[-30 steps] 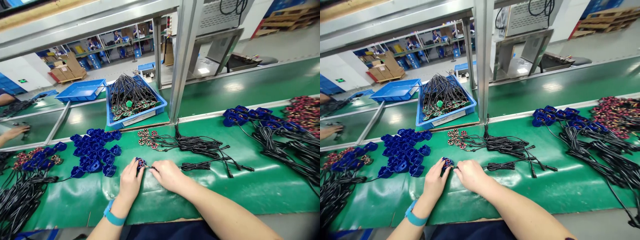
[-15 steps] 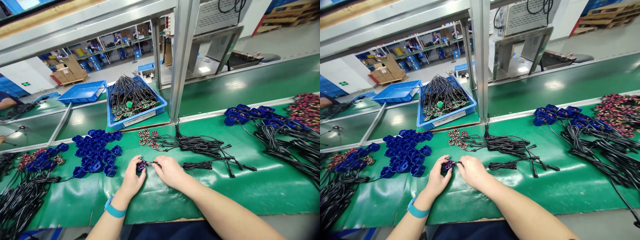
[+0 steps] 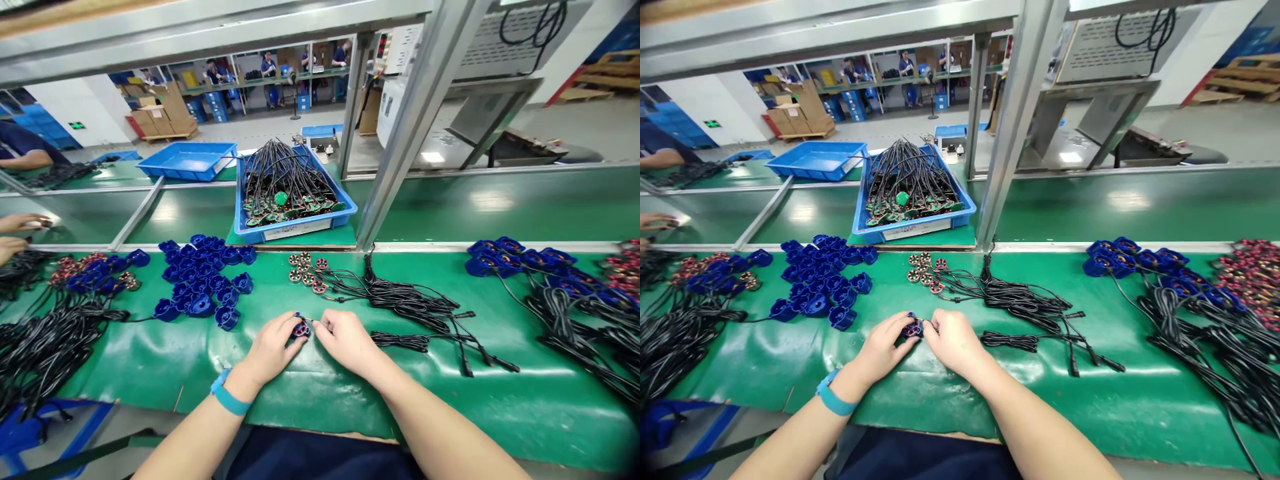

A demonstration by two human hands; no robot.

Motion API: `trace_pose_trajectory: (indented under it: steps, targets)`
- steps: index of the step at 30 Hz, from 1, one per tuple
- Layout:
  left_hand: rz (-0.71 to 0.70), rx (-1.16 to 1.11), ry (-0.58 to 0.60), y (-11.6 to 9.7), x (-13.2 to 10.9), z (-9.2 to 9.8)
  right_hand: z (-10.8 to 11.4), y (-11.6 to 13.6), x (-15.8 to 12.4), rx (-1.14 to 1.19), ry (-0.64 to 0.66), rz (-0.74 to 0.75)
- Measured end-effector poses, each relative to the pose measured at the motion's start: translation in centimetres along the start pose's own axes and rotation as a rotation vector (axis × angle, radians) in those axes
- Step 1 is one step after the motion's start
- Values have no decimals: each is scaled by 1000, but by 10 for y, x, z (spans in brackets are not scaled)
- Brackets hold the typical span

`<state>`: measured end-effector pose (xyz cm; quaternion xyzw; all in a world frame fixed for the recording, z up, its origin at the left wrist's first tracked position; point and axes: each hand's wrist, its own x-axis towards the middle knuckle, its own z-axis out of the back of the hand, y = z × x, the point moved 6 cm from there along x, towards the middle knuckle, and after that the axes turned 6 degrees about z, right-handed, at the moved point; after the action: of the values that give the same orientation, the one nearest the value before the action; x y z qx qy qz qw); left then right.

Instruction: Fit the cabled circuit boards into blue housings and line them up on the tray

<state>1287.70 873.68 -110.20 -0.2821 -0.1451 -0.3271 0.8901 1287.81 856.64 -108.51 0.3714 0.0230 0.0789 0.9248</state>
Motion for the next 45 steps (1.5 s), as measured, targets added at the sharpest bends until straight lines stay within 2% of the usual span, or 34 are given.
trace_pose_trajectory:
  steps: [6, 13, 18, 21, 28, 31, 38, 41, 45]
  targets:
    - [35, -31, -30, -1, -2, -8, -16, -3, -2, 155, 66, -44]
    - [51, -207, 49, -3, 4, -3, 0, 1, -1, 189, 76, -9]
    - [48, -154, 70, -6, 7, -2, 8, -6, 2, 193, 21, -16]
    - [7, -103, 32, -9, 8, -1, 8, -7, 2, 172, 5, -35]
    - [-52, 39, -55, -14, 8, -1, 2, 2, -7, 153, 112, -21]
    - [-57, 29, -75, -13, 7, -3, -3, 1, -7, 185, 142, -34]
    - [-72, -58, -30, -9, 6, -9, -1, -7, -5, 327, 155, -126]
    - [-58, -60, -10, -9, 8, -10, -2, -8, -6, 411, 197, -166]
    - [-42, -38, -56, -9, 8, -7, -12, -8, -7, 524, 284, -210]
